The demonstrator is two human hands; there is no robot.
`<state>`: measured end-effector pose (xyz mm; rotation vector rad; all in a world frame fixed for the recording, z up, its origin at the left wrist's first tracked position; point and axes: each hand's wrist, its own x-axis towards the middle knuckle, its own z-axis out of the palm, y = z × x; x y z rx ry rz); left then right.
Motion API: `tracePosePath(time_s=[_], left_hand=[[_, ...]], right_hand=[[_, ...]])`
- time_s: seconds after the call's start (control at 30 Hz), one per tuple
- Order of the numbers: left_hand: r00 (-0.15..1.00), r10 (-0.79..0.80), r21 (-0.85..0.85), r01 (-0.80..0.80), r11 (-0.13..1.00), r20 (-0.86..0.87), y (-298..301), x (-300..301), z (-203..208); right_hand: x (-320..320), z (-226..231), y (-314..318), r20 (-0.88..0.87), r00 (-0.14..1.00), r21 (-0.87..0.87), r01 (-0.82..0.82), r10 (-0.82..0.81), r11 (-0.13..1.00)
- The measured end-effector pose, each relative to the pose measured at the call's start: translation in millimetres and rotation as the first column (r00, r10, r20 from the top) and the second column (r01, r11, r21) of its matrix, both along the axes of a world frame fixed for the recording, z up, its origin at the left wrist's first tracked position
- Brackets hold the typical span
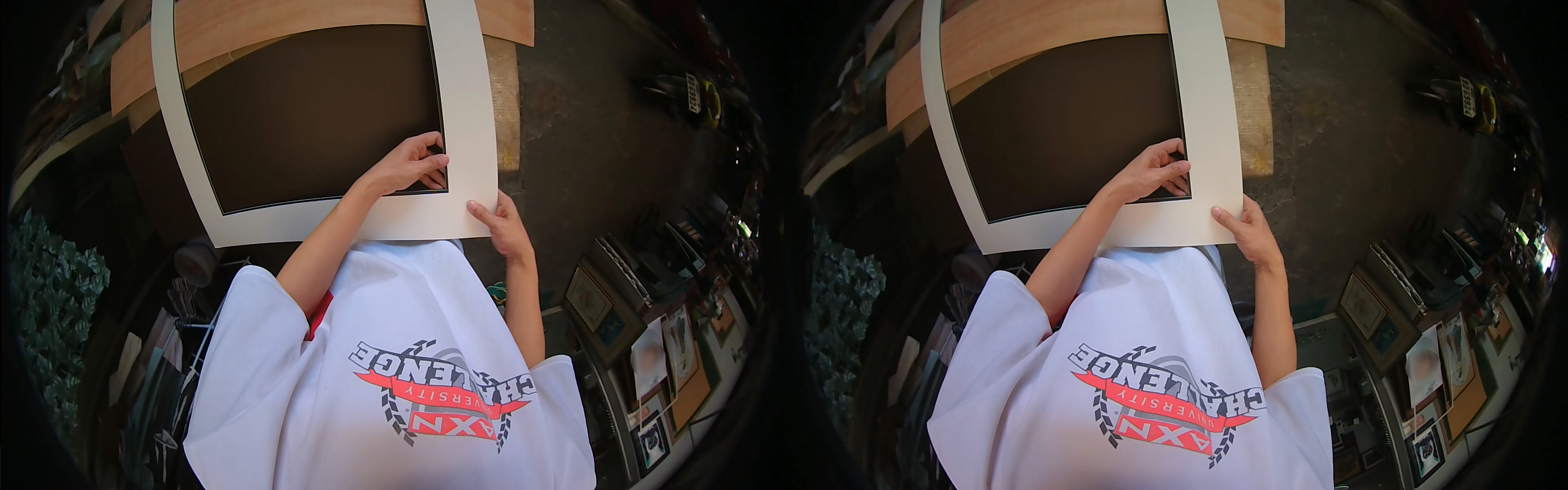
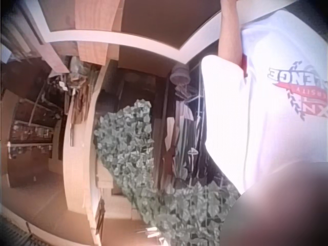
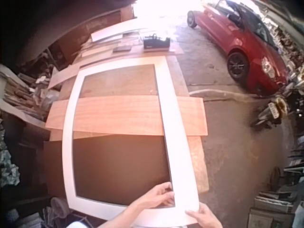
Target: The person walks from inside a shop to an outdoor workbench and assembles a white picture frame by hand. They align and press together the frame pieces, then apply tape to secure the joints. The frame is lifted and inspected before being placed back on the table.
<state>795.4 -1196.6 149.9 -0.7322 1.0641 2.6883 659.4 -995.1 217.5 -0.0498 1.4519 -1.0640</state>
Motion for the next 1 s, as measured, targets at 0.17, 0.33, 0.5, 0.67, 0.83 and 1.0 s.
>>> tracePosePath(time_s=[0.17,0.33,0.5,0.67,0.83,1.0], left_hand=[[1.0,-0.004,-0.015,0.004,1.0,0.005,-0.4,1.1,-1.0],[1.0,0.006,-0.04,-0.006,0.999,-0.001,1.6,-0.5,-0.4],[1.0,-0.013,-0.04,0.013,0.999,-0.007,1.4,-0.3,0.7],[1.0,-0.006,-0.035,0.006,0.999,-0.005,2.0,-0.2,0.5],[1.0,0.001,0.017,-0.001,1.0,-0.026,4.3,-0.2,-0.4],[1.0,-0.007,0.02,0.007,1.0,-0.027,7.3,0.0,0.2]], right_hand=[[-0.6,0.8,-0.8,-0.043,0.999,0.016,-0.019,0.02,1.0],[-1.5,0.4,-1.8,-0.012,1.0,-0.005,-0.007,0.007,1.0],[-1.0,-1.0,0.3,-0.022,1.0,0.003,-0.002,0.002,1.0],[-0.5,0.1,1.2,-0.014,1.0,0.013,0.003,-0.003,1.0],[-0.2,3.1,3.4,-0.017,1.0,-0.006,0.003,-0.003,1.0],[-1.1,3.0,7.5,-0.013,1.0,0.007,0.003,-0.003,1.0]])
